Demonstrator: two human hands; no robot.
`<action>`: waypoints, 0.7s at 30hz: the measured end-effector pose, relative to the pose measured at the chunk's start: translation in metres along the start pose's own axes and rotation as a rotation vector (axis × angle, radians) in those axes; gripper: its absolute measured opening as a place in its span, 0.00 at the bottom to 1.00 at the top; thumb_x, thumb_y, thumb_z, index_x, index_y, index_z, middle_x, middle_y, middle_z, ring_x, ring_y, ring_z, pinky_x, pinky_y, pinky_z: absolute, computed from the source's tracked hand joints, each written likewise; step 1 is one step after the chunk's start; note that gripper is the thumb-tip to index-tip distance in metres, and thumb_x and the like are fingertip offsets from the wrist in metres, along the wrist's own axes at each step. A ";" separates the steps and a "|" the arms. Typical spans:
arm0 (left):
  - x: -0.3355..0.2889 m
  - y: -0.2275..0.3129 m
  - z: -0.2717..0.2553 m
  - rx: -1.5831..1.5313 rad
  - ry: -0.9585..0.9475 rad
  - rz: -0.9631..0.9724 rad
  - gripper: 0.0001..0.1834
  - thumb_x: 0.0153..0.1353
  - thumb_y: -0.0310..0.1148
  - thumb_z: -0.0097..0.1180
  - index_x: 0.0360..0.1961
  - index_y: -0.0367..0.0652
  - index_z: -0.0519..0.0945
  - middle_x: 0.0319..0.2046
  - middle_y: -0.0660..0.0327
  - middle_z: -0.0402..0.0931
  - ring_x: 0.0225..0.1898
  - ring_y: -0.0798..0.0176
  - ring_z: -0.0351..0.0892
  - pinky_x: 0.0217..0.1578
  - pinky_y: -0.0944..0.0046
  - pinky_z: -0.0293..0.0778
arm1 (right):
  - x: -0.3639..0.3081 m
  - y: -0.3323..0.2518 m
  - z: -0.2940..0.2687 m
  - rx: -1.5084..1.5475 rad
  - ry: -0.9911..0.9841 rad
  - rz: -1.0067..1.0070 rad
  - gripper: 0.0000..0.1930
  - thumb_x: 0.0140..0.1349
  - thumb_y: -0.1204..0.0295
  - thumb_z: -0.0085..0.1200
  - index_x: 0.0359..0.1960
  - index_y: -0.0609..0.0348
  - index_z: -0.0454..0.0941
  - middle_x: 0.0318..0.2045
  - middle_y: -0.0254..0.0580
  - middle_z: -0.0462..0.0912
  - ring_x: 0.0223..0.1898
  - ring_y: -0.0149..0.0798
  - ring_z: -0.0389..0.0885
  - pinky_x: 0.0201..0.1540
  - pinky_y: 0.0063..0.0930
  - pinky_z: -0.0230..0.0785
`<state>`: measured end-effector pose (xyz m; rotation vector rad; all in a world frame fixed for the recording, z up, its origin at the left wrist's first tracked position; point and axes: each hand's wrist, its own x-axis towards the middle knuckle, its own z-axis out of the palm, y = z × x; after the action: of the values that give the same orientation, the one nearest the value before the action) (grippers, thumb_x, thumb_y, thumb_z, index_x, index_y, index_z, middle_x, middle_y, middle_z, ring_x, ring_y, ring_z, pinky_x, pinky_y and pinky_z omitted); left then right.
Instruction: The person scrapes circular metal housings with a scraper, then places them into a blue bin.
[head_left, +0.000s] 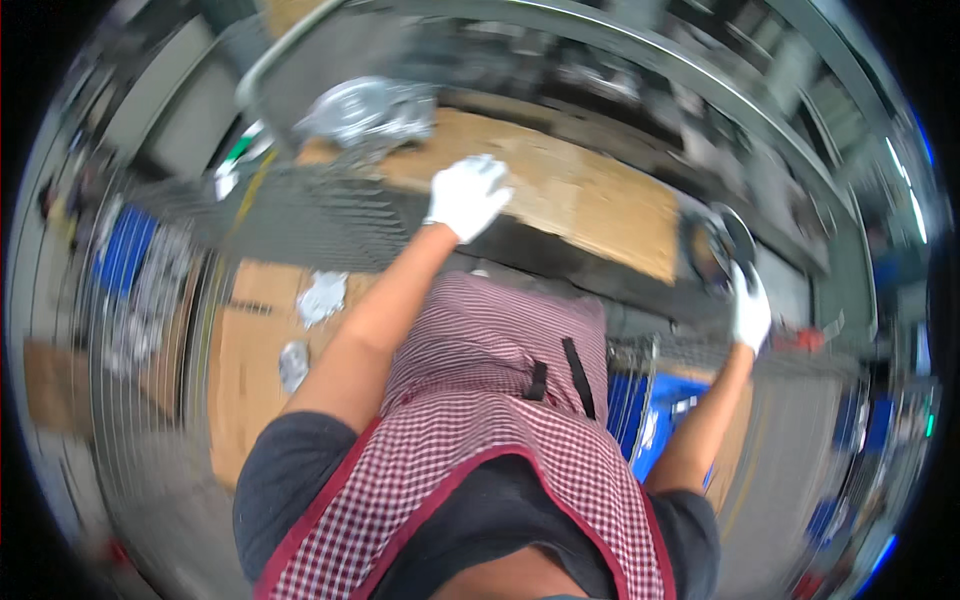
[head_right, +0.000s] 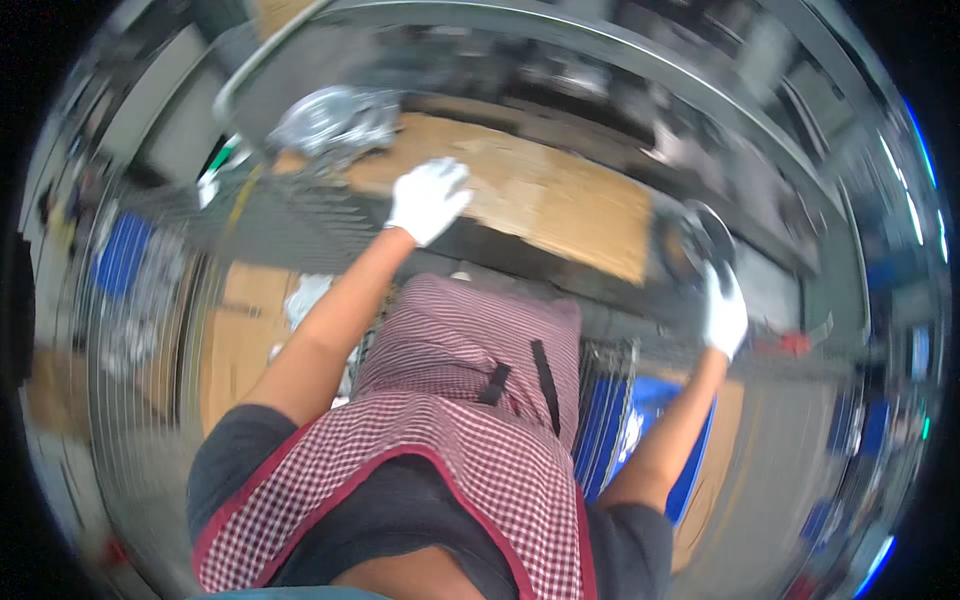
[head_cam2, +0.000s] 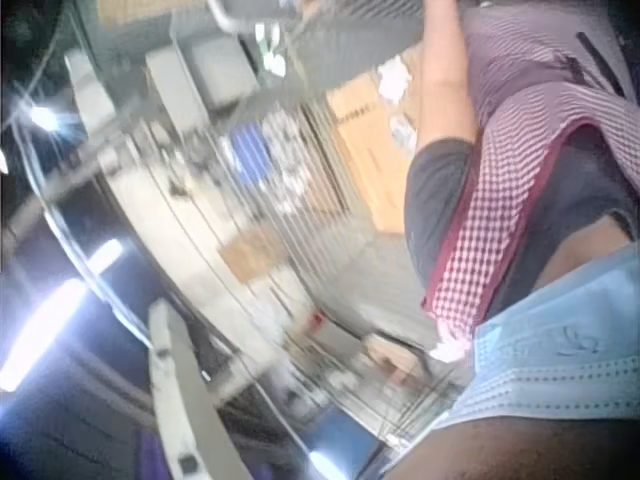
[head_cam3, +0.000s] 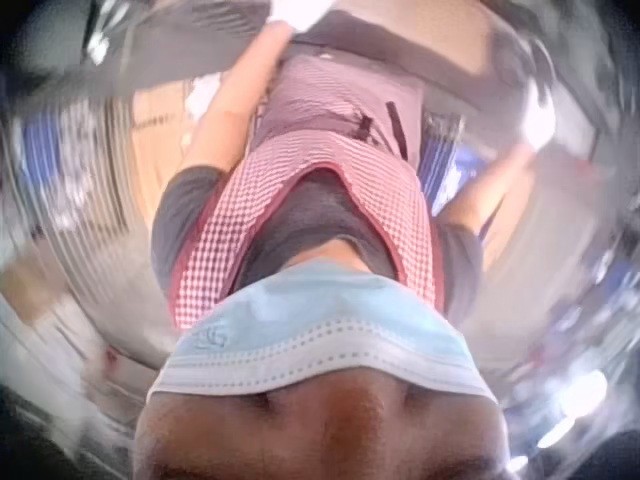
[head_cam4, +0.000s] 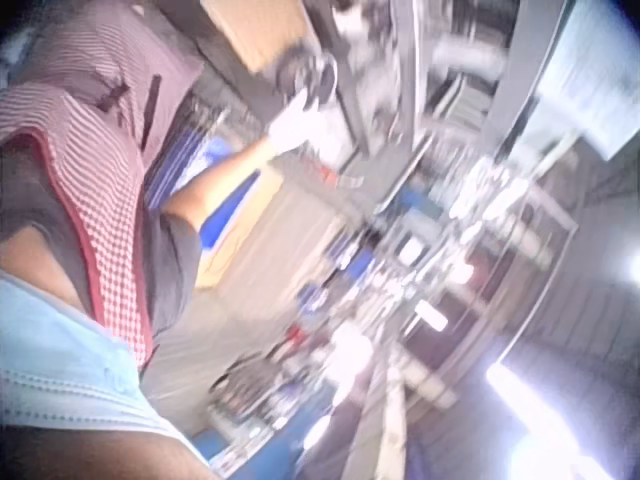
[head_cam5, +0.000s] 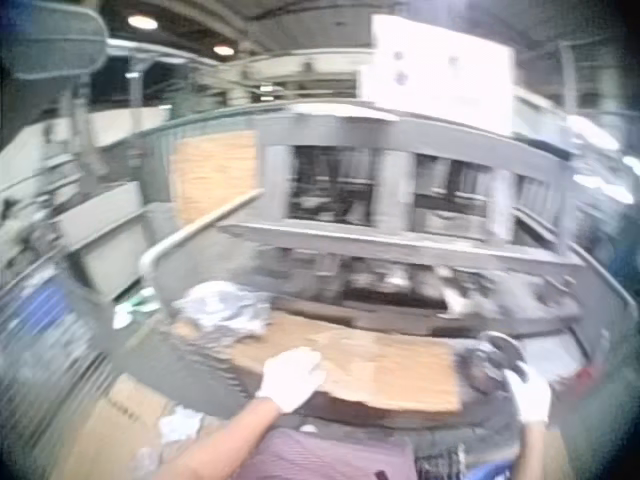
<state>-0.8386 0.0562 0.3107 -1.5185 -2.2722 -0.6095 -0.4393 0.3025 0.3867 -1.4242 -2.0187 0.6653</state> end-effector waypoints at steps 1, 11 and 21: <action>-0.007 -0.001 -0.002 -0.018 0.049 0.031 0.21 0.57 0.48 0.49 0.47 0.47 0.76 0.50 0.53 0.74 0.52 0.52 0.73 0.48 0.51 0.70 | -0.004 0.007 -0.001 -0.130 0.096 -0.009 0.28 0.61 0.50 0.49 0.54 0.58 0.73 0.52 0.48 0.76 0.54 0.46 0.74 0.56 0.32 0.62; -0.150 -0.018 -0.020 -0.209 -0.298 -0.216 0.16 0.59 0.44 0.50 0.42 0.48 0.79 0.44 0.58 0.78 0.46 0.55 0.76 0.45 0.55 0.69 | 0.001 0.086 -0.024 -0.844 0.010 -0.105 0.20 0.62 0.54 0.48 0.45 0.57 0.78 0.44 0.52 0.77 0.44 0.52 0.77 0.45 0.42 0.69; -0.372 -0.079 -0.014 -0.169 -1.010 -0.977 0.23 0.53 0.49 0.48 0.43 0.44 0.80 0.38 0.51 0.80 0.42 0.49 0.79 0.42 0.52 0.73 | -0.001 0.090 -0.032 -1.020 0.097 -0.260 0.14 0.59 0.62 0.46 0.34 0.59 0.78 0.36 0.50 0.79 0.38 0.53 0.77 0.39 0.44 0.69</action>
<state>-0.7736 -0.2688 0.1232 -0.6784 -3.8549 -0.2265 -0.3570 0.3319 0.3474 -1.5735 -2.5098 -0.6474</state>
